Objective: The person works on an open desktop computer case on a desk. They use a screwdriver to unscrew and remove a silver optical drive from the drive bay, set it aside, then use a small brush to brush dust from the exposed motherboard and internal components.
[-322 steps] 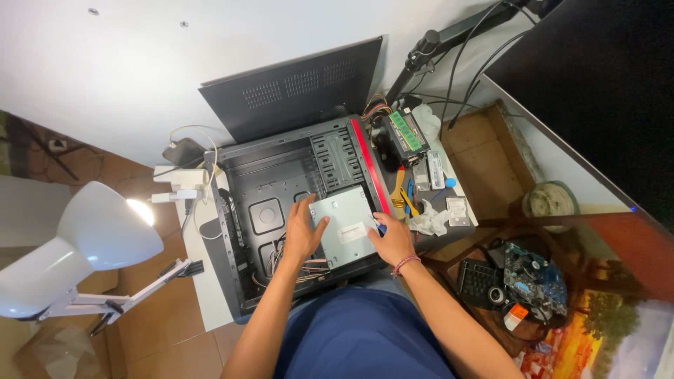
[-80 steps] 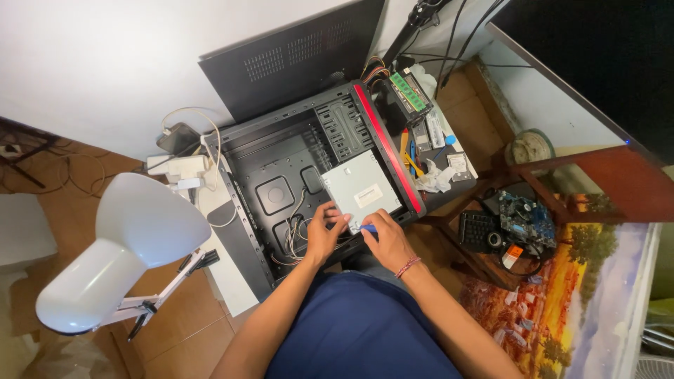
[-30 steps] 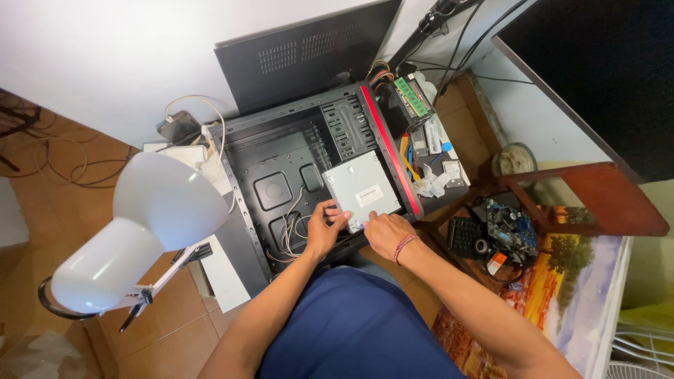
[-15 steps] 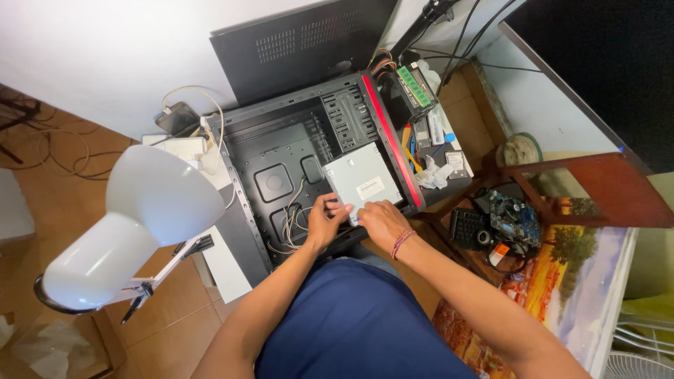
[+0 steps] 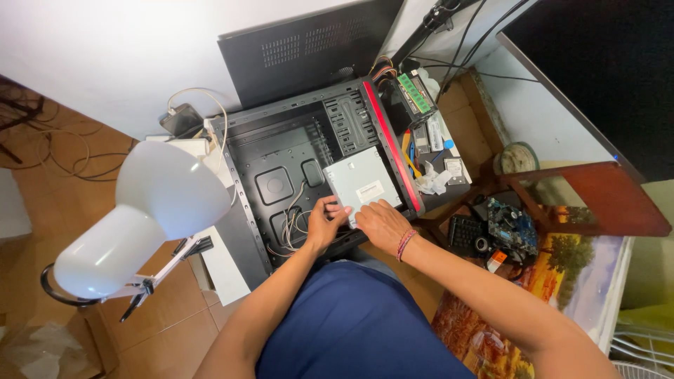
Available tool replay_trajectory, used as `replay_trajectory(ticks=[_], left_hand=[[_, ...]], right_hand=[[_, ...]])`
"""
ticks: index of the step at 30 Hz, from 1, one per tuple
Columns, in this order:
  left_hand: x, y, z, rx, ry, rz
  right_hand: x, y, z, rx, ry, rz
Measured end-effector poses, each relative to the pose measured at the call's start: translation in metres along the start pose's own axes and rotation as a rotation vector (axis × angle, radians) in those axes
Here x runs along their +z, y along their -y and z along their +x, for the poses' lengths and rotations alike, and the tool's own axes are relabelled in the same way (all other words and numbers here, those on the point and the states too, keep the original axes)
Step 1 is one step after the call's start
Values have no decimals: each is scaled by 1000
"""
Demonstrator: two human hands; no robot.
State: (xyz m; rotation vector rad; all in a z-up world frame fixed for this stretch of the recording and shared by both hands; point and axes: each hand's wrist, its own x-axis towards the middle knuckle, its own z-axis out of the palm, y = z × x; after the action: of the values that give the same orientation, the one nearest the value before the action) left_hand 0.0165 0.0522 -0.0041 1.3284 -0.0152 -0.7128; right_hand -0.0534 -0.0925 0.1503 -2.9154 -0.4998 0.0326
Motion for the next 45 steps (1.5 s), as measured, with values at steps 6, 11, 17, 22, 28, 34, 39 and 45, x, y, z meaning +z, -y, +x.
replay_trajectory(ticks=[6,11,17,22,28,34,39,45], left_hand=[[1,1,1,-30,24,-58],[-1,-1,-1,-47,36,-89],[-1,1,0,-85,44,-129],[-2,-3,-2,-83,35,-123],[-2,-2,0,-87,31,-105],[-1,1,1,-73,30,-104],[0,3,2,-83,27,-126],[-1,6,4,-87,24,-138]], right_hand=[[24,-4,-9,422,264,96],[7,11,1,534,224,222],[17,12,-2,344,151,126],[18,7,-5,199,101,1],[12,-3,-5,21,104,-27],[-3,-1,1,50,5,102],[-17,17,8,307,63,136],[1,-2,0,353,64,388]])
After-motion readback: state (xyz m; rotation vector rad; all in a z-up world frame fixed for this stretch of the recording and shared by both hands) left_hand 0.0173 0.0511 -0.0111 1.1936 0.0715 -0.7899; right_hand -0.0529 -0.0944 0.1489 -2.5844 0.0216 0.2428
